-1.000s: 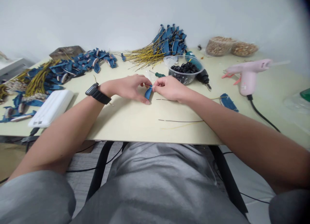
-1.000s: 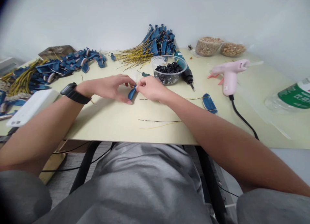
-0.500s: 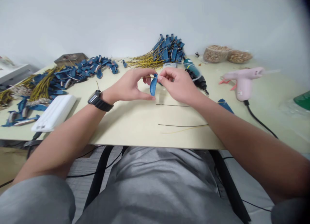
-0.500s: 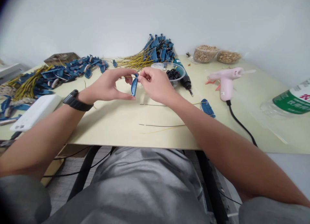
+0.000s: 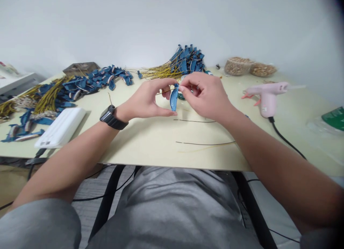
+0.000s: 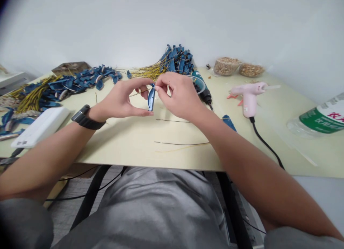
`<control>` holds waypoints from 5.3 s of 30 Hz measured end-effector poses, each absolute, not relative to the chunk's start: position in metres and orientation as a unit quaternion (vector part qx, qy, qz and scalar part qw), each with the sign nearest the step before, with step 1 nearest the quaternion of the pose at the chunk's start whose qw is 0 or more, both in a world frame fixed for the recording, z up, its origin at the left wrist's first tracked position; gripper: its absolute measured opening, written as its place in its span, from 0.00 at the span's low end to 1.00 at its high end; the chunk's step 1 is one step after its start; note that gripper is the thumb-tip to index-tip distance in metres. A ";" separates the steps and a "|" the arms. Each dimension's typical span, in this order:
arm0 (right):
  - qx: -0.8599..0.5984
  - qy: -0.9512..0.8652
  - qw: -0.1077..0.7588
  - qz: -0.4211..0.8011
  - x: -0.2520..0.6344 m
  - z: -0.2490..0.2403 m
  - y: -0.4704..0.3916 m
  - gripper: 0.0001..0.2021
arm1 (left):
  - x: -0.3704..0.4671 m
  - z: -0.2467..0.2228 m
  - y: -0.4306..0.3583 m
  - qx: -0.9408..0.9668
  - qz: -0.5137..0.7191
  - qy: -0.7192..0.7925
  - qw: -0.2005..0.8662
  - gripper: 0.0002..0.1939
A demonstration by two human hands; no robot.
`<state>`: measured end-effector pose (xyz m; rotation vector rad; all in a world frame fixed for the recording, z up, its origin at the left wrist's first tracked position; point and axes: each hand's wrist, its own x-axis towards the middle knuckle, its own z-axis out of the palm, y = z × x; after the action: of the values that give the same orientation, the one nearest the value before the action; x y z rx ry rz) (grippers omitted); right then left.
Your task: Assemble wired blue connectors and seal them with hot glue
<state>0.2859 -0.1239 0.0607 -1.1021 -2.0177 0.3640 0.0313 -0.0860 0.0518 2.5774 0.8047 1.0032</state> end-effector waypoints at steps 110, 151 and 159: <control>-0.327 -0.800 0.503 -0.008 0.277 0.017 -0.104 0.09 | 0.081 0.012 -0.102 0.708 0.536 0.240 0.393 0.32; -0.204 -0.765 0.608 -0.061 0.271 0.027 -0.118 0.11 | 0.068 0.019 -0.112 0.802 0.524 0.278 0.076 0.30; -0.230 -0.779 0.583 -0.034 0.272 0.030 -0.122 0.10 | 0.061 0.015 -0.094 0.764 0.582 0.265 0.088 0.29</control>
<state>0.2721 -0.1221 0.0300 -0.5367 -1.8183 -0.0802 0.0614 -0.0938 0.0145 2.2737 0.7884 1.7340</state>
